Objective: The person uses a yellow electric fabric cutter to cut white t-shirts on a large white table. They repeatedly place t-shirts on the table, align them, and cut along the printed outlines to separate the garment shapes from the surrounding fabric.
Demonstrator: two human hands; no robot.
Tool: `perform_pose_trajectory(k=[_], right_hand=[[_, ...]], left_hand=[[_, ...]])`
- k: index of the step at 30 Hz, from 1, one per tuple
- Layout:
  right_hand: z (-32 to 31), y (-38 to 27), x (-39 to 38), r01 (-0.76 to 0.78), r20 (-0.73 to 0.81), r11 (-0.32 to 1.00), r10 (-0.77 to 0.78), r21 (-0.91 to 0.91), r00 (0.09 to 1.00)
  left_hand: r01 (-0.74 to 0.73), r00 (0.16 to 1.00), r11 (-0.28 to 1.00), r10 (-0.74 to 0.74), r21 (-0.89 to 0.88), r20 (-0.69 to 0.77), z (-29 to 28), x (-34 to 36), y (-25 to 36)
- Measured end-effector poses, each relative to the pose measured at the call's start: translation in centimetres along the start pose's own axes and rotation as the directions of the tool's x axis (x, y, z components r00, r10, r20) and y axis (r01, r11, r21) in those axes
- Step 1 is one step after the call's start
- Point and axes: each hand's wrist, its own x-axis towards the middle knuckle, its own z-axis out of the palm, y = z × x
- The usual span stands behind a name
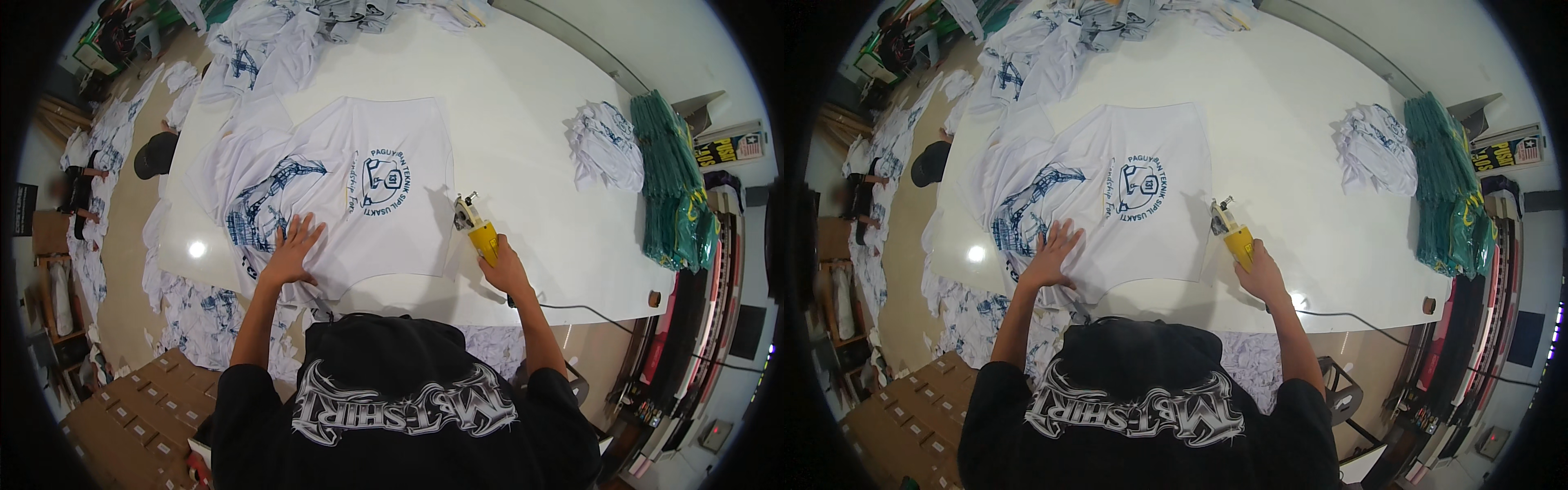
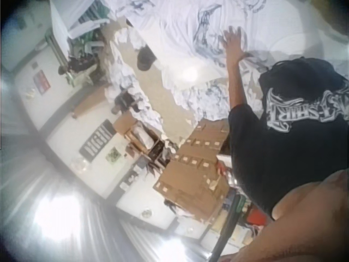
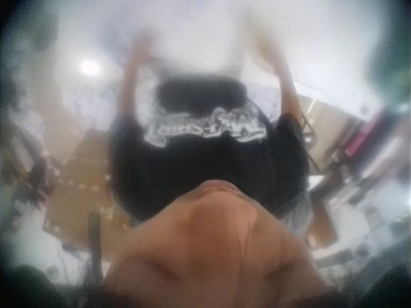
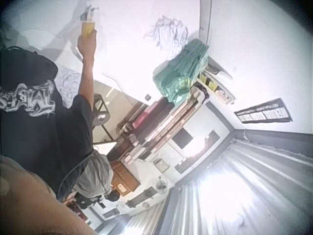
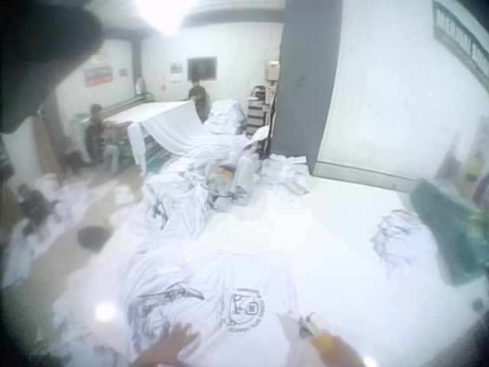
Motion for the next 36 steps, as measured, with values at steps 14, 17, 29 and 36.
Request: perform_pose_trajectory(k=[14,17,29,36], right_hand=[[-0.4,-1.4,1.3,0.001,0.029,0.999,0.001,-0.039,1.0],[-0.1,-2.4,1.7,-0.022,0.005,1.0,0.022,-0.013,1.0],[2.8,-6.4,4.6,-0.154,-0.11,0.986,0.161,0.068,0.981],[3.5,-9.7,7.6,-0.209,-0.172,0.975,0.219,0.071,0.961]], left_hand=[[-0.001,1.0,1.0,0.001,-0.018,0.002,-0.1,-0.1,-0.2],[-0.011,1.0,1.0,0.011,-0.021,-0.008,-0.1,-0.1,-0.3],[-0.053,0.997,0.998,0.052,-0.029,-0.051,0.6,0.0,-1.4],[-0.077,0.996,0.997,0.076,-0.02,-0.053,1.2,0.2,-2.2]])
